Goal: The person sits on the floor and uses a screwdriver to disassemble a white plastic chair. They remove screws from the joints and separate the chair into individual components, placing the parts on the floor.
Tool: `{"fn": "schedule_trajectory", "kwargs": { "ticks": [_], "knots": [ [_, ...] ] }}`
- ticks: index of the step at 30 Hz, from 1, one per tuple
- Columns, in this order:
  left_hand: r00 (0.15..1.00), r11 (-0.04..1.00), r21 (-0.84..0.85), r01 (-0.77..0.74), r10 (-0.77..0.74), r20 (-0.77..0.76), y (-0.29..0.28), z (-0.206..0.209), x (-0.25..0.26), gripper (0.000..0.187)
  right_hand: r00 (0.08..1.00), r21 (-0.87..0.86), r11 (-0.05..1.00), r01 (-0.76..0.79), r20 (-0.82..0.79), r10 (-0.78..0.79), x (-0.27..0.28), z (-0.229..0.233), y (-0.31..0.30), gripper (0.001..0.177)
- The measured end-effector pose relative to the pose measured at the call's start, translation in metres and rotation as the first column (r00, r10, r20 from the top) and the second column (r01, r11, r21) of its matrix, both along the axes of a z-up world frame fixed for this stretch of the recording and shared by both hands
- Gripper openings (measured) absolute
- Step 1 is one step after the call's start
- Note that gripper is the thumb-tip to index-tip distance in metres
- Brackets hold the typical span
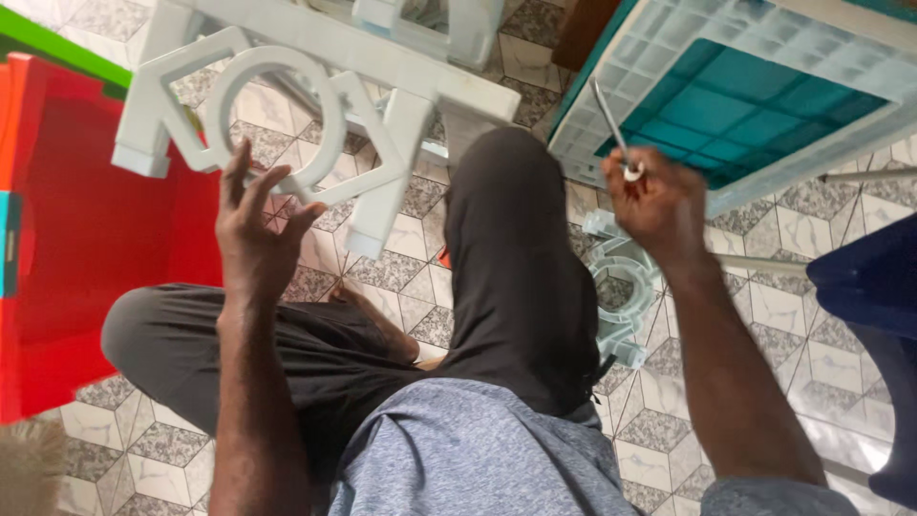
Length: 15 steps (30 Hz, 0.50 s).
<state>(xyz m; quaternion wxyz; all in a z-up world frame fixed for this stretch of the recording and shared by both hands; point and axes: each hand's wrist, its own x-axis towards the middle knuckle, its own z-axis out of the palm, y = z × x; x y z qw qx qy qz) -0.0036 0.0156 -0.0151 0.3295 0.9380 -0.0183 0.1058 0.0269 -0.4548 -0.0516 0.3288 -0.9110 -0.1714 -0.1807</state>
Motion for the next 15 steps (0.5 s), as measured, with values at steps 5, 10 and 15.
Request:
{"fn": "schedule_trajectory", "kwargs": {
  "ticks": [5,10,15],
  "knots": [
    [0.999,0.997,-0.076,-0.034,0.032,-0.027,0.0,0.006,-0.001,0.055,0.983,-0.264,0.948,-0.18,-0.001,0.186,0.055,0.095,0.056,0.016],
    [0.999,1.0,-0.028,-0.008,0.009,0.036,0.001,0.01,-0.001,0.058,0.915,-0.287,0.873,-0.393,-0.026,0.404,0.104,0.109,0.131,0.022],
    [0.999,0.998,-0.07,-0.01,0.013,0.04,0.004,0.008,-0.002,0.059,0.949,-0.284,0.906,-0.315,-0.094,0.3,0.118,0.084,0.173,0.028]
  ]
}}
